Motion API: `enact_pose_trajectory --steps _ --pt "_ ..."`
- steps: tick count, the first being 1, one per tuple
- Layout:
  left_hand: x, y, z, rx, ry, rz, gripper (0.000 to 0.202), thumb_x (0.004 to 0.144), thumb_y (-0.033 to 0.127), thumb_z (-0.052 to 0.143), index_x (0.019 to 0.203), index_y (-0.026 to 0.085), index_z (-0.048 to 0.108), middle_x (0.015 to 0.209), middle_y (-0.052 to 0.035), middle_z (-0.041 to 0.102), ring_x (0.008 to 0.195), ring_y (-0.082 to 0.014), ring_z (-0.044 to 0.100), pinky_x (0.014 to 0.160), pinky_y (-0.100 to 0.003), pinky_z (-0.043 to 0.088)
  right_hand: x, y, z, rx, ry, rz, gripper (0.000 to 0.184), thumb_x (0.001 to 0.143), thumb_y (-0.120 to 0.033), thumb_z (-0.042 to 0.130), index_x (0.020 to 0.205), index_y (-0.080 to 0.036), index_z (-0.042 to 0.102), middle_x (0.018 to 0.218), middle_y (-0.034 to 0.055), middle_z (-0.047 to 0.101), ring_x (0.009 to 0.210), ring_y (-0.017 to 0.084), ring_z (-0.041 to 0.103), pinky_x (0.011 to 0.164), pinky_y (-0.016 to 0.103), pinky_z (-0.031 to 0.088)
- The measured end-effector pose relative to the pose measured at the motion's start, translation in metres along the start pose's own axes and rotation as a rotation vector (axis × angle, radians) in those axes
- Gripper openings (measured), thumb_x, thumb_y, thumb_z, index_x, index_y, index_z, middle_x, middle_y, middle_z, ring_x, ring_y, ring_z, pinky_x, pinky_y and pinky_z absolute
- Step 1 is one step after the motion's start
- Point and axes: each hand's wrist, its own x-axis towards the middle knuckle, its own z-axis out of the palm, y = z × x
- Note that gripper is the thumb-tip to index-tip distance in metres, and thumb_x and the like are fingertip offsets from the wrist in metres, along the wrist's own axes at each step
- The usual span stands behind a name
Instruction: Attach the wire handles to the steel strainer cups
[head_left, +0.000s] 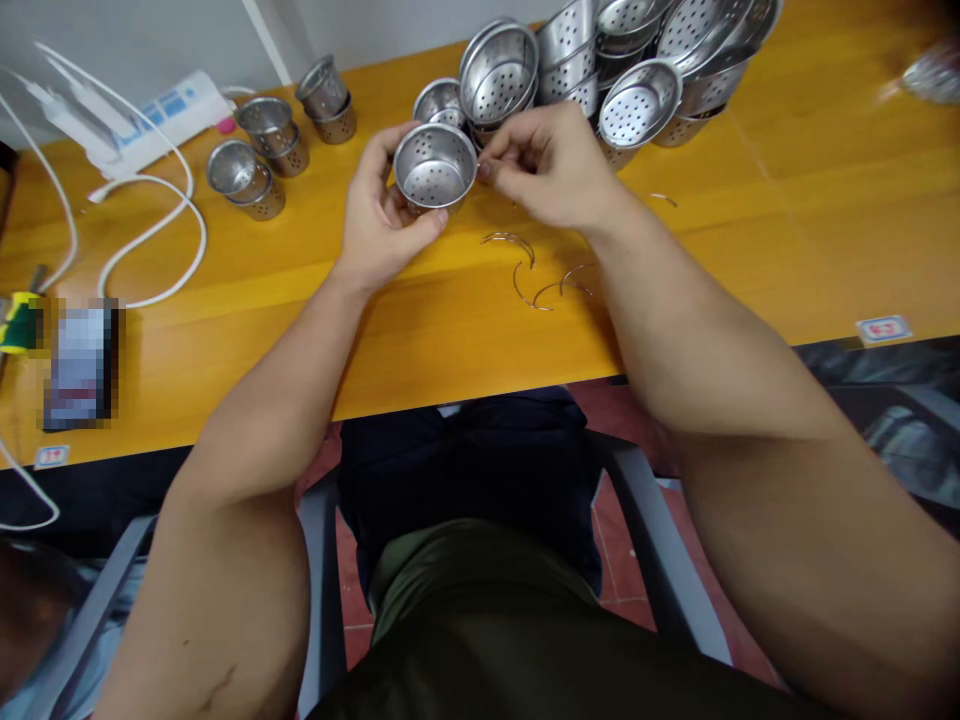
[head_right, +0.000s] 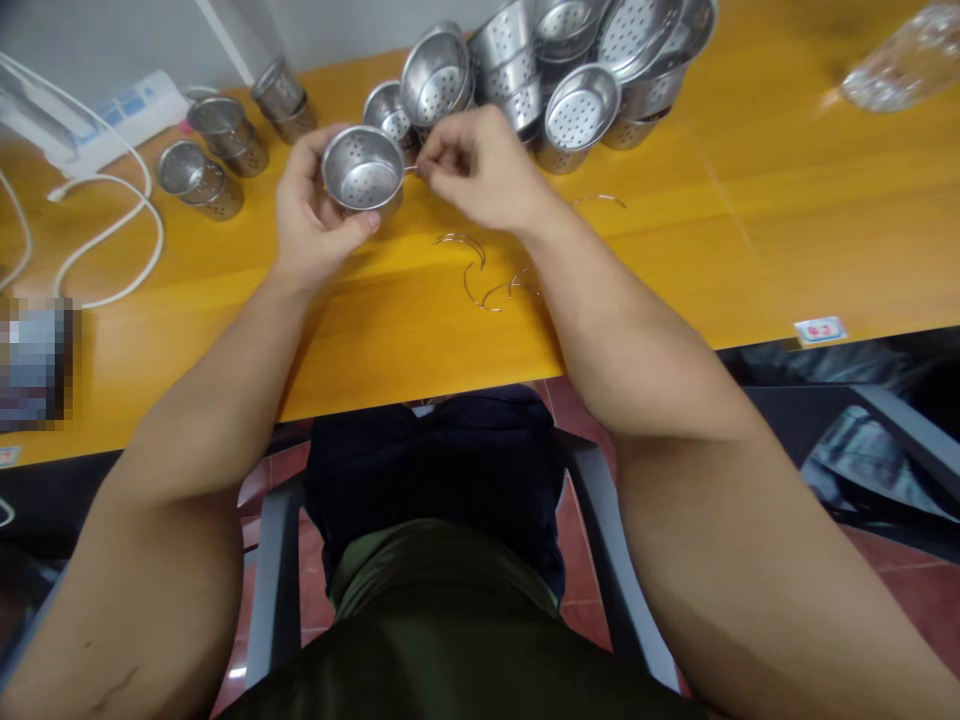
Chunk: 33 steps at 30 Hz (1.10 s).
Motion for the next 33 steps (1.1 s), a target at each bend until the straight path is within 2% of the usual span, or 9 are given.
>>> enact_pose_trajectory --steps 3,6,13,17,20,23,26,29,33 --pt "0.000 -0.004 0.002 -0.048 -0.028 0.033 0.084 0.080 0.091 0.095 0.151 0.055 0.070 0.150 0.0026 0.079 0.135 -0.0404 0.076 0.110 -0.063 0.071 0.000 0.006 0.001 0.004 0.005 -0.035 0.016 0.103 -0.036 0.087 0.094 -0.026 0.080 0.076 -0.0007 0.064 0.063 0.019 0.047 0.061 0.034 0.042" --pt "0.000 0.000 0.005 -0.015 -0.030 -0.022 0.086 0.076 0.091 0.097 0.149 0.057 0.068 0.147 -0.0001 0.078 0.133 -0.0436 0.077 0.111 -0.068 0.069 0.001 0.008 0.001 -0.015 0.034 -0.081 0.013 0.100 -0.033 0.088 0.091 -0.027 0.080 0.083 0.0027 0.071 0.070 0.022 0.055 0.063 0.036 0.044" --pt "0.003 0.008 0.007 0.032 0.023 -0.161 0.085 0.064 0.094 0.103 0.133 0.053 0.074 0.135 -0.0010 0.082 0.129 -0.0455 0.078 0.113 -0.070 0.067 0.005 0.016 0.006 0.160 0.133 -0.123 0.026 0.110 -0.050 0.092 0.104 -0.026 0.085 0.082 0.0029 0.072 0.063 0.020 0.055 0.059 0.035 0.044" --pt "0.004 0.017 0.009 0.106 -0.040 -0.262 0.075 0.067 0.092 0.103 0.125 0.054 0.076 0.123 -0.0009 0.083 0.135 -0.0458 0.075 0.108 -0.069 0.068 0.005 0.005 0.006 0.145 0.217 -0.170 0.038 0.116 -0.064 0.089 0.117 -0.026 0.088 0.087 0.0042 0.071 0.066 0.021 0.058 0.060 0.035 0.049" --pt "0.004 0.023 0.009 0.089 -0.070 -0.269 0.074 0.066 0.091 0.106 0.122 0.053 0.077 0.118 -0.0014 0.083 0.133 -0.0465 0.076 0.104 -0.070 0.069 0.004 -0.005 0.008 0.149 0.182 -0.166 0.036 0.114 -0.064 0.091 0.122 -0.029 0.088 0.082 0.0014 0.066 0.062 0.020 0.054 0.061 0.035 0.052" --pt "0.004 0.025 0.010 0.030 -0.050 -0.272 0.080 0.058 0.088 0.112 0.119 0.049 0.079 0.123 -0.0019 0.084 0.125 -0.0465 0.079 0.103 -0.071 0.070 0.004 -0.008 0.013 0.170 0.144 -0.125 0.027 0.109 -0.056 0.094 0.111 -0.030 0.086 0.077 0.0005 0.064 0.058 0.019 0.049 0.056 0.035 0.046" --pt "0.005 0.026 0.011 0.015 -0.061 -0.327 0.072 0.062 0.075 0.117 0.115 0.044 0.079 0.118 -0.0039 0.085 0.125 -0.0461 0.080 0.102 -0.069 0.073 0.005 -0.005 0.017 0.202 0.148 -0.106 0.024 0.110 -0.053 0.090 0.121 -0.032 0.085 0.076 -0.0008 0.063 0.056 0.020 0.047 0.054 0.035 0.040" --pt "0.005 0.024 0.012 -0.018 -0.076 -0.338 0.065 0.068 0.067 0.118 0.113 0.042 0.078 0.116 -0.0041 0.084 0.125 -0.0443 0.081 0.101 -0.066 0.076 0.006 -0.002 0.018 0.196 0.161 -0.101 0.024 0.112 -0.054 0.087 0.124 -0.033 0.086 0.081 0.0006 0.070 0.057 0.020 0.051 0.054 0.036 0.040" --pt "0.004 0.027 0.013 -0.034 -0.039 -0.361 0.078 0.057 0.066 0.126 0.112 0.040 0.076 0.123 -0.0040 0.085 0.122 -0.0423 0.083 0.100 -0.059 0.077 0.005 -0.004 0.017 0.185 0.132 -0.099 0.022 0.107 -0.054 0.092 0.112 -0.033 0.088 0.084 0.0028 0.075 0.061 0.021 0.055 0.057 0.037 0.043"
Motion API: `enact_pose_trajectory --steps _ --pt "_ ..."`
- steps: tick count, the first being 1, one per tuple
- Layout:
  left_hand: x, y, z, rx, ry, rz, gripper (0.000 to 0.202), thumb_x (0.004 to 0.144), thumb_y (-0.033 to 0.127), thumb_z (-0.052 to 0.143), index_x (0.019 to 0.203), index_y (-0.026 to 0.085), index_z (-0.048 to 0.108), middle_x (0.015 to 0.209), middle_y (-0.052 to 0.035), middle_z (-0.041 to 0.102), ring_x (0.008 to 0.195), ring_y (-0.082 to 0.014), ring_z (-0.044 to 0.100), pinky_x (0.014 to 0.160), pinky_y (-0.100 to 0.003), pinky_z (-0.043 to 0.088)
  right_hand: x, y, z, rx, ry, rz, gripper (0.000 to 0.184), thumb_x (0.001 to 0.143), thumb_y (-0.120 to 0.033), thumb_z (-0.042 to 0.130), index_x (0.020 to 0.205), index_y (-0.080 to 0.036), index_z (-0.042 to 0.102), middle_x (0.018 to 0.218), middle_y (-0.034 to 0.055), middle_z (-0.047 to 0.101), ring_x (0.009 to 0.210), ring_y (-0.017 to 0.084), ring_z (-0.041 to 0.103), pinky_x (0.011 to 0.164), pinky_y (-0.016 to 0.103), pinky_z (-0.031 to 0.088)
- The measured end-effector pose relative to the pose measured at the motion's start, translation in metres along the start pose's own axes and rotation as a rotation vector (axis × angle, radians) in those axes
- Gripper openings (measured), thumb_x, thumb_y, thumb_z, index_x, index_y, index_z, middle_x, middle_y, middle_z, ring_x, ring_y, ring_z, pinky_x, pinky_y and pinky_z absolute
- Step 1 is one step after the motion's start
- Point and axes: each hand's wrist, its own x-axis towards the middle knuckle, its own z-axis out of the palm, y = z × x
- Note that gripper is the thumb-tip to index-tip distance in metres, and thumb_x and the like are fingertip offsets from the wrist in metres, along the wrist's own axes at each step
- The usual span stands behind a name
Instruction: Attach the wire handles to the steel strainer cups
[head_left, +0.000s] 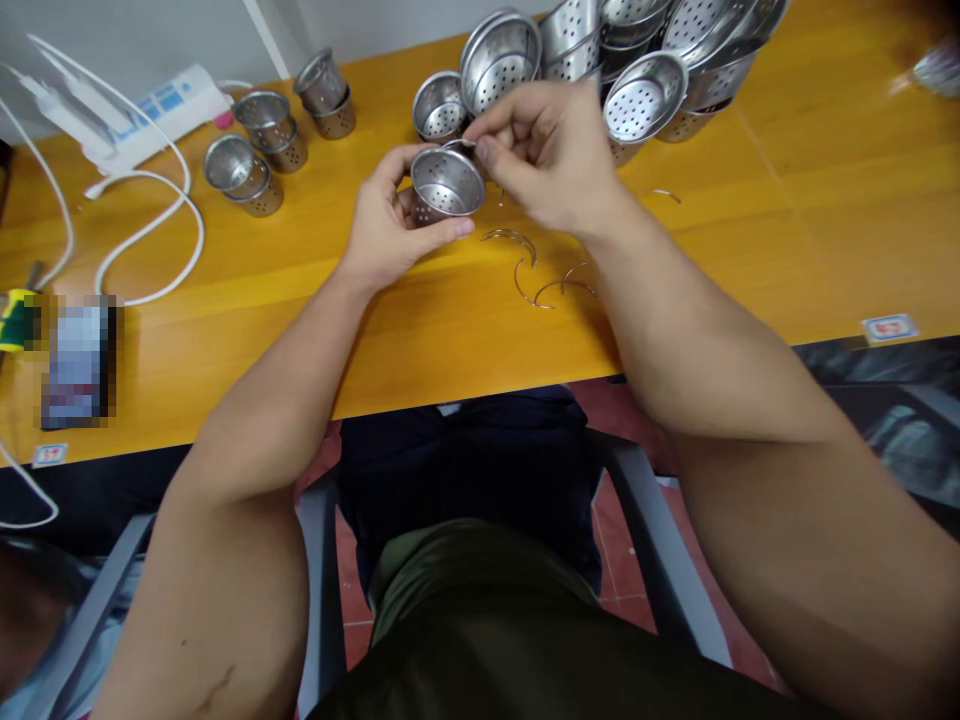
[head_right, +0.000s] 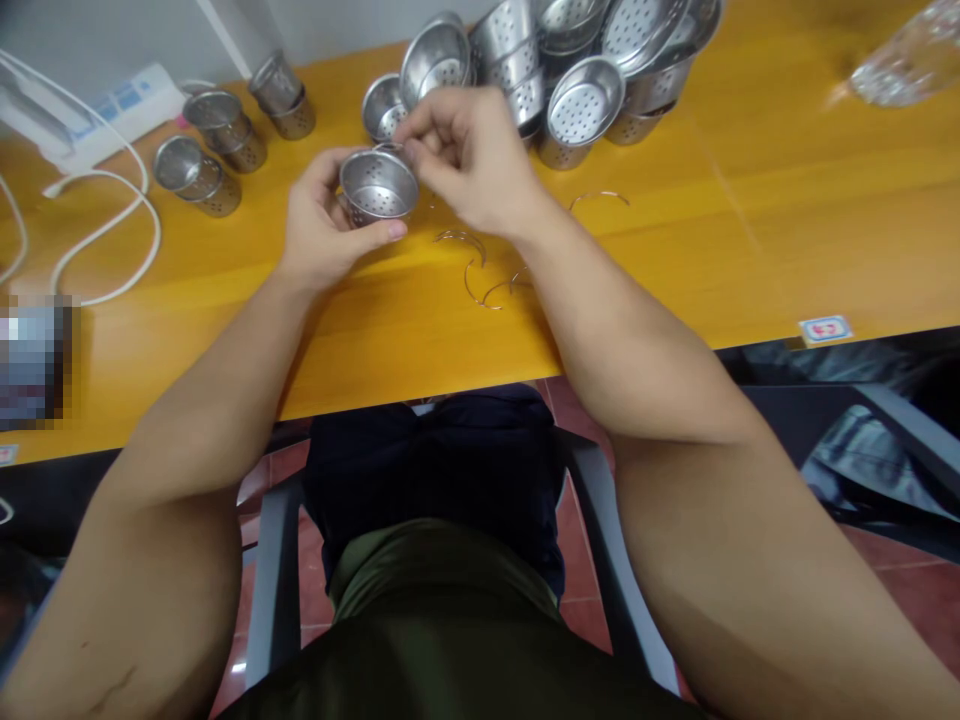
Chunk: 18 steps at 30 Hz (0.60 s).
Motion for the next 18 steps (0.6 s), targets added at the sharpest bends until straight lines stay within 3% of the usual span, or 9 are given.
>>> enact_pose_trajectory --steps 4,8,15,18 --pt "-0.001 0.001 0.000 -0.002 -0.014 -0.045 0.089 0.047 0.066 0.130 0.112 0.038 0.075 0.124 -0.0046 0.085 0.121 -0.0425 0.083 0.101 -0.057 0.077 -0.002 -0.006 0.000 -0.026 -0.044 0.021 0.013 0.106 -0.046 0.091 0.107 -0.032 0.088 0.077 0.0008 0.067 0.059 0.020 0.047 0.057 0.037 0.040" --pt "-0.001 -0.004 -0.001 -0.039 -0.021 0.000 0.091 0.044 0.072 0.128 0.112 0.040 0.077 0.124 -0.0037 0.086 0.116 -0.0429 0.084 0.098 -0.059 0.077 -0.003 -0.010 -0.002 -0.040 -0.057 0.010 0.002 0.106 -0.034 0.088 0.106 -0.032 0.087 0.075 -0.0007 0.062 0.059 0.019 0.046 0.057 0.037 0.036" --pt "-0.005 0.005 0.001 0.028 -0.050 0.000 0.078 0.061 0.071 0.120 0.120 0.043 0.077 0.129 -0.0043 0.085 0.124 -0.0443 0.082 0.103 -0.064 0.076 -0.003 -0.014 0.005 -0.063 -0.007 0.017 0.005 0.098 -0.031 0.082 0.102 -0.028 0.085 0.072 -0.0025 0.055 0.060 0.020 0.038 0.058 0.036 0.035" --pt "-0.005 0.011 0.004 0.064 -0.072 -0.013 0.071 0.068 0.068 0.117 0.122 0.044 0.078 0.125 -0.0050 0.085 0.123 -0.0454 0.083 0.102 -0.067 0.075 -0.004 -0.018 0.007 -0.065 -0.015 0.019 0.008 0.095 -0.027 0.082 0.102 -0.030 0.086 0.076 -0.0015 0.059 0.061 0.021 0.041 0.059 0.037 0.037"
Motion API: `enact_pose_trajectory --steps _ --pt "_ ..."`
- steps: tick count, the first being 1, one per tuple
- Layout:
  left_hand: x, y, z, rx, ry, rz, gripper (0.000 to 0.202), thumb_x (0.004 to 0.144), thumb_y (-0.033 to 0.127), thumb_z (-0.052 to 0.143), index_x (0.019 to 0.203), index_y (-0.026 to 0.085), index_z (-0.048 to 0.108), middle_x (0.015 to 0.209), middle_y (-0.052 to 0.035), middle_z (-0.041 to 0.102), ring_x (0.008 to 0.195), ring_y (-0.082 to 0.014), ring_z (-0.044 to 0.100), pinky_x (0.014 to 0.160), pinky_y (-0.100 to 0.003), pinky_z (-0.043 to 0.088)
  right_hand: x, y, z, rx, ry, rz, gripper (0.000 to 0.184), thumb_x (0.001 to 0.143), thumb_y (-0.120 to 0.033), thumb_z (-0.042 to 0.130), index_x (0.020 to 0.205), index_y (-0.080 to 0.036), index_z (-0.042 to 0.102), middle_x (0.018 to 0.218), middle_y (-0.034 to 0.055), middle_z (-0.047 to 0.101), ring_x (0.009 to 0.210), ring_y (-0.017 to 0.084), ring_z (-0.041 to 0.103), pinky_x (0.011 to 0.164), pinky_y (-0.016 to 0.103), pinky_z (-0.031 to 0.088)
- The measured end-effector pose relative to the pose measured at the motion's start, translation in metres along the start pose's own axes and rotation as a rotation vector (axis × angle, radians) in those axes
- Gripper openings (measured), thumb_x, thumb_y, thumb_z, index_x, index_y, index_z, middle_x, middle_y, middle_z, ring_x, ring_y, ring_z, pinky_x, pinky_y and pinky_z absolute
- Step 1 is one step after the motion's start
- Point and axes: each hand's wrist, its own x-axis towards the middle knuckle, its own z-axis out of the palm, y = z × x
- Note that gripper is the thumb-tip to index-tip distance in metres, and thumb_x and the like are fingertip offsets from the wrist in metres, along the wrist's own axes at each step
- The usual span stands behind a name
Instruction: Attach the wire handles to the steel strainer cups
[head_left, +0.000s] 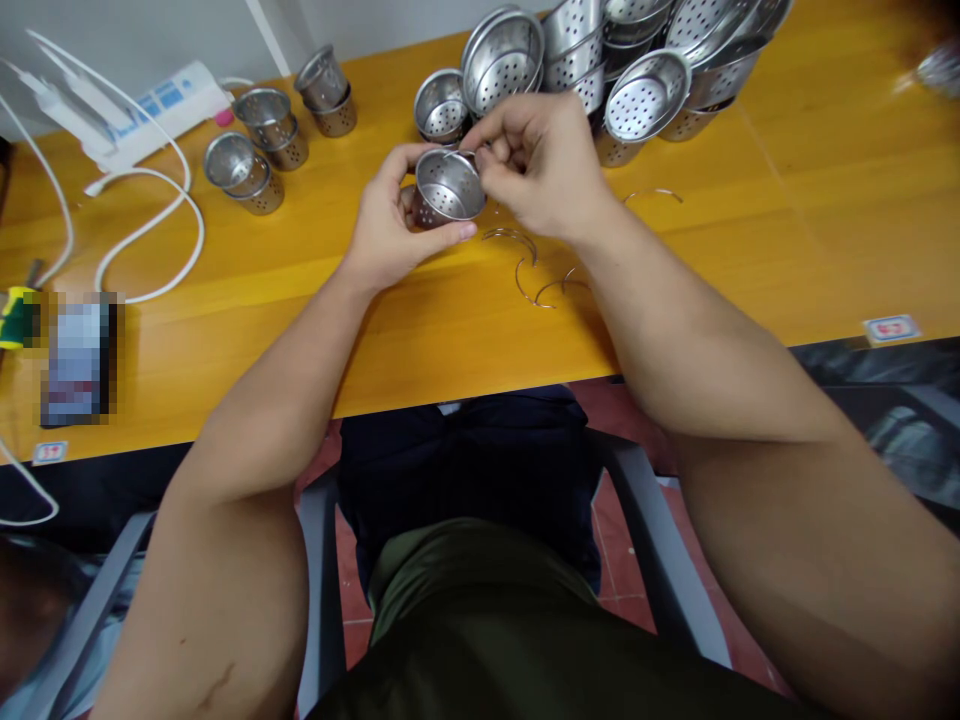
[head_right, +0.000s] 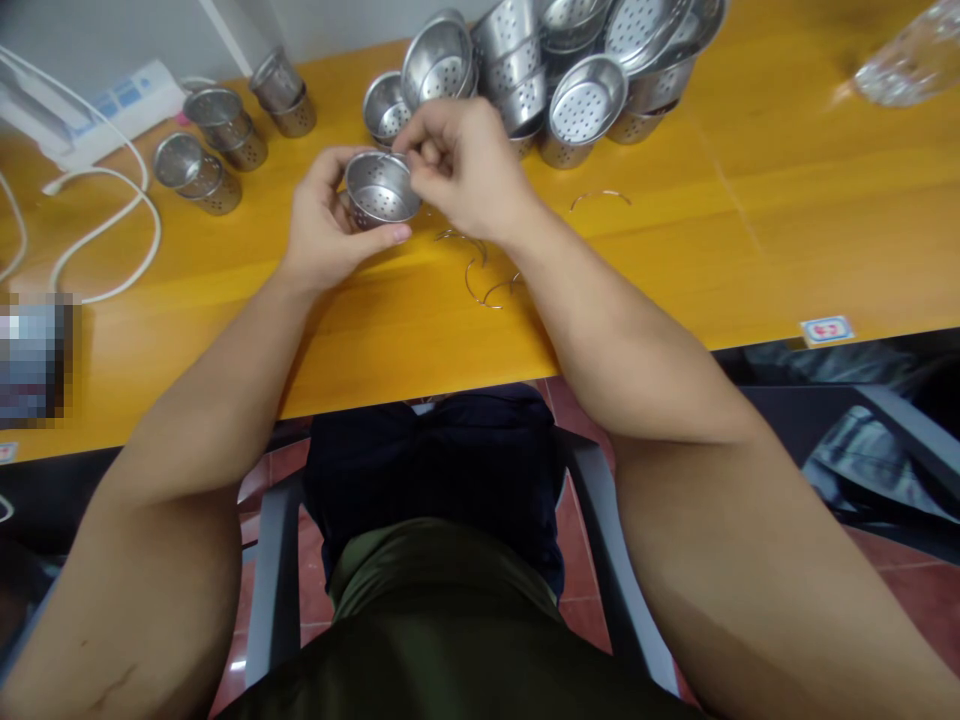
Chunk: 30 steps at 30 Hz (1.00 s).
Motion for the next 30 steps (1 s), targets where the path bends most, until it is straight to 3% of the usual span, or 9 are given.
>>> enact_pose_trajectory --steps 8,11,14,18,21,23,26,30 --pt "-0.001 -0.003 0.001 0.005 -0.003 -0.031 0.077 0.063 0.068 0.119 0.124 0.046 0.077 0.129 -0.0041 0.084 0.125 -0.0456 0.081 0.101 -0.065 0.074 -0.001 0.002 0.001 -0.017 0.021 -0.002 0.013 0.094 -0.021 0.079 0.104 -0.028 0.084 0.077 -0.0022 0.063 0.064 0.021 0.046 0.061 0.036 0.037" --pt "-0.003 -0.009 0.000 -0.020 -0.007 -0.036 0.083 0.060 0.063 0.121 0.127 0.045 0.076 0.135 -0.0043 0.082 0.123 -0.0444 0.081 0.100 -0.064 0.075 -0.002 0.001 0.009 0.004 0.057 -0.011 0.023 0.094 -0.009 0.078 0.108 -0.027 0.081 0.075 -0.0047 0.059 0.061 0.020 0.043 0.061 0.034 0.038" --pt "-0.006 -0.010 0.001 0.045 -0.021 0.002 0.086 0.065 0.063 0.121 0.133 0.042 0.074 0.138 -0.0068 0.079 0.132 -0.0443 0.078 0.105 -0.061 0.073 -0.003 -0.002 0.021 0.015 0.104 -0.031 0.032 0.088 0.003 0.071 0.104 -0.023 0.079 0.072 -0.0056 0.057 0.059 0.018 0.044 0.061 0.033 0.037" --pt "-0.008 -0.005 0.001 0.073 0.001 0.034 0.076 0.074 0.065 0.117 0.129 0.039 0.072 0.132 -0.0073 0.078 0.134 -0.0434 0.076 0.113 -0.058 0.068 -0.002 -0.006 0.030 -0.013 0.129 0.007 0.031 0.088 0.006 0.066 0.097 -0.019 0.082 0.077 -0.0022 0.068 0.061 0.017 0.052 0.061 0.031 0.040" --pt "-0.005 -0.007 -0.002 0.081 0.016 0.042 0.073 0.075 0.073 0.115 0.123 0.037 0.074 0.124 -0.0070 0.080 0.128 -0.0433 0.078 0.113 -0.059 0.066 -0.001 -0.010 0.021 0.032 0.065 0.056 0.018 0.099 -0.008 0.075 0.099 -0.023 0.086 0.085 0.0009 0.076 0.065 0.020 0.059 0.061 0.032 0.047" --pt "-0.002 -0.012 -0.005 0.079 0.019 0.026 0.069 0.073 0.077 0.114 0.114 0.037 0.076 0.113 -0.0055 0.082 0.117 -0.0422 0.080 0.105 -0.060 0.068 -0.002 -0.013 0.008 0.137 -0.081 0.119 0.007 0.105 -0.032 0.090 0.102 -0.028 0.087 0.082 0.0014 0.075 0.062 0.021 0.060 0.055 0.033 0.048" --pt "0.001 -0.021 -0.009 0.032 0.001 -0.043 0.064 0.071 0.079 0.114 0.102 0.037 0.077 0.099 -0.0032 0.081 0.100 -0.0394 0.080 0.092 -0.058 0.070 -0.001 -0.016 -0.008 0.296 -0.293 0.160 0.042 0.103 -0.064 0.102 0.110 -0.025 0.087 0.084 0.0026 0.075 0.055 0.018 0.061 0.049 0.031 0.048" --pt "-0.002 -0.031 -0.013 -0.008 -0.037 -0.068 0.071 0.068 0.080 0.116 0.108 0.035 0.078 0.108 -0.0054 0.084 0.106 -0.0399 0.083 0.097 -0.058 0.071 -0.001 -0.016 -0.011 0.419 -0.347 0.119 0.054 0.104 -0.071 0.103 0.107 -0.022 0.080 0.077 -0.0002 0.072 0.051 0.015 0.060 0.047 0.027 0.050"
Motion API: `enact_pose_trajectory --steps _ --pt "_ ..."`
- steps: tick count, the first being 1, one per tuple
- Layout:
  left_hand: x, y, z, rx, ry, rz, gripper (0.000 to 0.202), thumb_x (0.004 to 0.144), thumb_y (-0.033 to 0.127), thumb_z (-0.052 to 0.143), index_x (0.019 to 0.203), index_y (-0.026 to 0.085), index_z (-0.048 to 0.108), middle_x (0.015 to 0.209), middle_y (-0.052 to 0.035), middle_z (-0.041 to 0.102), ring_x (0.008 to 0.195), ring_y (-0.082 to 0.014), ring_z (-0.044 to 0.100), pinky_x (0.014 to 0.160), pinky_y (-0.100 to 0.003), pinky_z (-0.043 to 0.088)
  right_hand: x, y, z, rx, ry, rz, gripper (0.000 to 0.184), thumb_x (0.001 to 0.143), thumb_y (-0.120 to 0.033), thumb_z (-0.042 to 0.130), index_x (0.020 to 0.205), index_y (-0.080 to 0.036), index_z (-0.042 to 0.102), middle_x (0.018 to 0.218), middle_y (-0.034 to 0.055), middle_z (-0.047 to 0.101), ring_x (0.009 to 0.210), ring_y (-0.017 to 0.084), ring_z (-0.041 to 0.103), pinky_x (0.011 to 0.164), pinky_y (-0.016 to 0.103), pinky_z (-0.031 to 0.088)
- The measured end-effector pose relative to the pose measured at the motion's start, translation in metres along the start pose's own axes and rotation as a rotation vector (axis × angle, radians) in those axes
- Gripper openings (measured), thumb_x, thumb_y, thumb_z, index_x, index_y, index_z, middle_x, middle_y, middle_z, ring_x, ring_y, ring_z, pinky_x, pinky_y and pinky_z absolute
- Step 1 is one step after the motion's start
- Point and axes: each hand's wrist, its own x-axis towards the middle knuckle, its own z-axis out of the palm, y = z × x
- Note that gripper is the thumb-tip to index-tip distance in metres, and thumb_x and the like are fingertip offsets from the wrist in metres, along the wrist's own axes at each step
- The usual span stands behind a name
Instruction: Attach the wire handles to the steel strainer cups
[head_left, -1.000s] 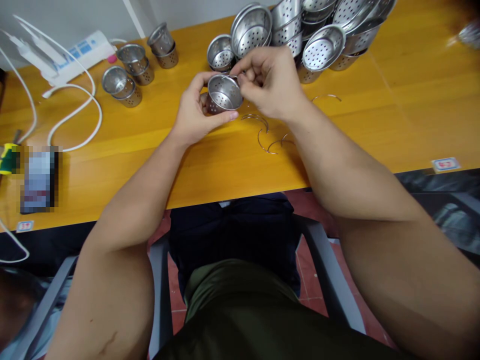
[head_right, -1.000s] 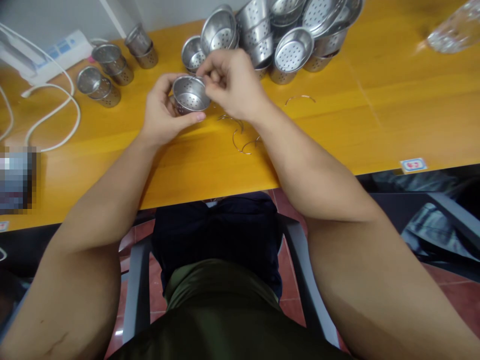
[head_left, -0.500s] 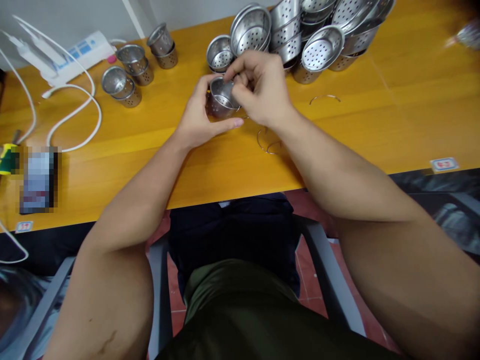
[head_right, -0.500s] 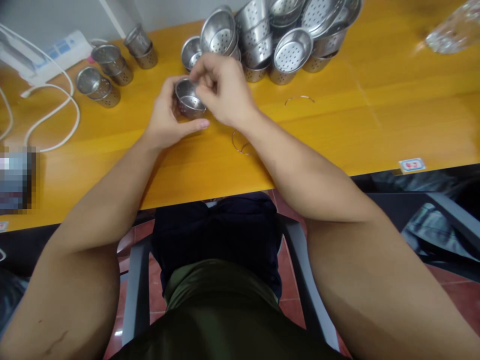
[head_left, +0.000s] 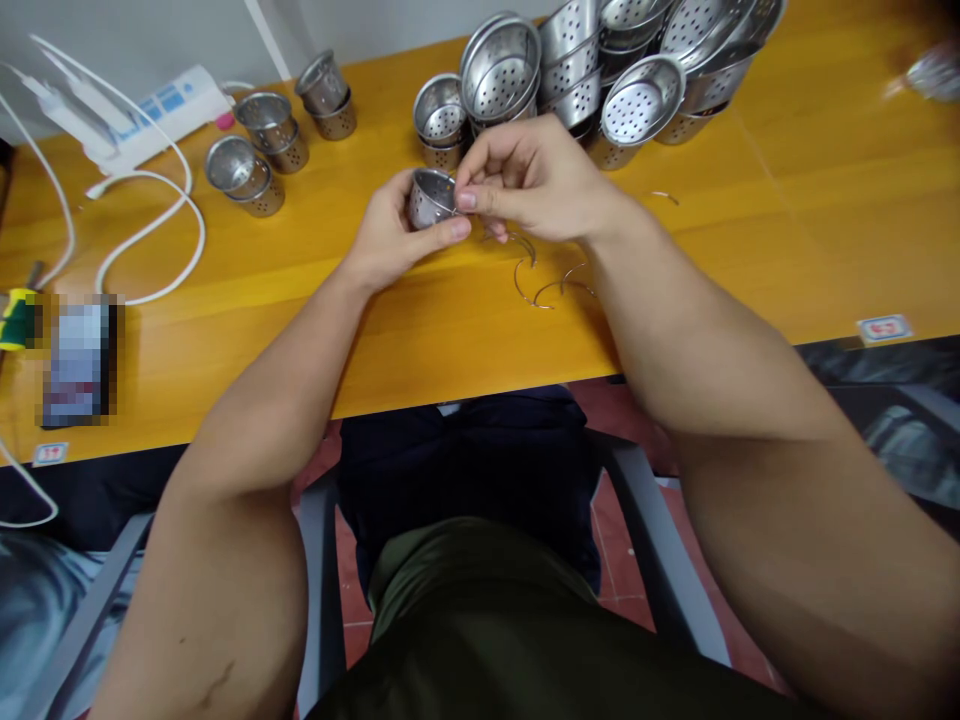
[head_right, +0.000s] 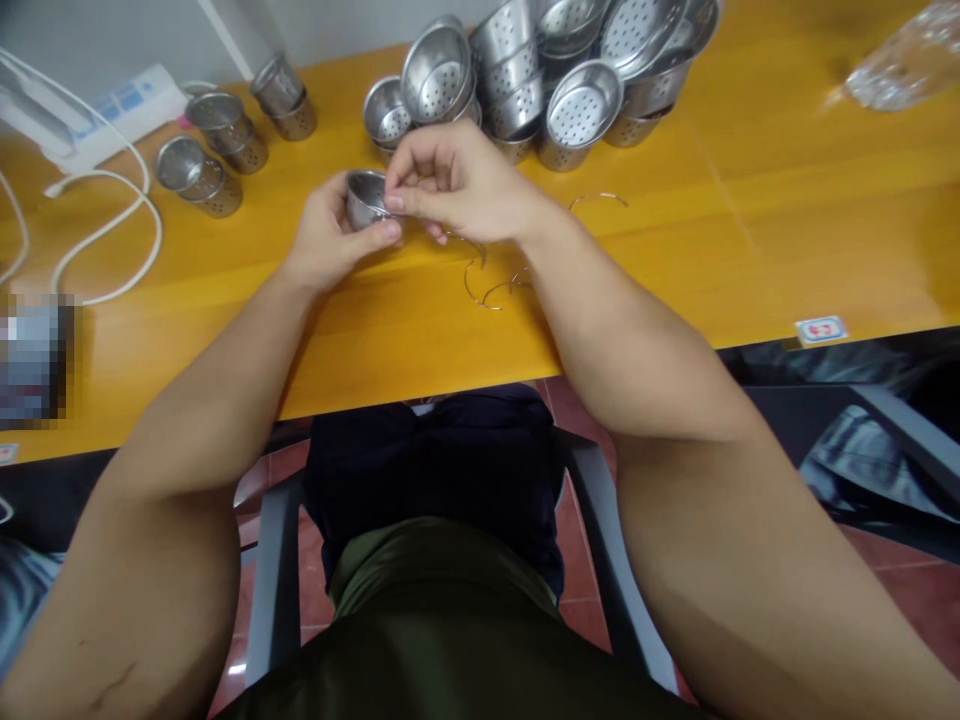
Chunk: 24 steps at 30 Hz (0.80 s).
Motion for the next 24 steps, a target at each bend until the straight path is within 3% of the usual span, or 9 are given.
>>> enact_pose_trajectory --steps 4,13,19,24 --pt "-0.002 -0.004 -0.002 0.001 -0.021 0.063 0.079 0.065 0.079 0.118 0.121 0.039 0.079 0.122 -0.0053 0.085 0.118 -0.0417 0.083 0.107 -0.063 0.070 0.002 0.003 0.005 -0.003 0.038 0.000 0.055 0.104 -0.072 0.103 0.104 -0.024 0.076 0.069 -0.0025 0.068 0.050 0.016 0.060 0.047 0.029 0.051" --pt "-0.005 0.016 -0.003 0.084 -0.040 0.115 0.071 0.078 0.089 0.105 0.127 0.044 0.079 0.121 -0.0041 0.086 0.125 -0.0429 0.081 0.106 -0.065 0.067 0.004 0.008 0.010 -0.043 0.121 0.052 0.050 0.103 -0.063 0.105 0.103 -0.025 0.073 0.069 -0.0024 0.067 0.052 0.018 0.061 0.050 0.031 0.056" --pt "-0.004 0.023 -0.004 0.153 -0.010 0.083 0.071 0.072 0.092 0.105 0.118 0.044 0.079 0.112 -0.0033 0.086 0.122 -0.0437 0.080 0.103 -0.067 0.065 0.004 0.003 0.014 -0.049 0.116 0.061 0.034 0.104 -0.046 0.104 0.102 -0.026 0.076 0.067 -0.0029 0.067 0.051 0.019 0.061 0.050 0.032 0.055" --pt "0.000 0.015 -0.003 0.099 0.022 0.080 0.072 0.065 0.087 0.108 0.115 0.045 0.078 0.112 -0.0022 0.085 0.116 -0.0433 0.079 0.102 -0.067 0.064 0.003 0.001 0.016 -0.041 0.086 -0.002 0.027 0.110 -0.043 0.095 0.102 -0.026 0.076 0.070 -0.0031 0.064 0.051 0.018 0.055 0.050 0.031 0.048"
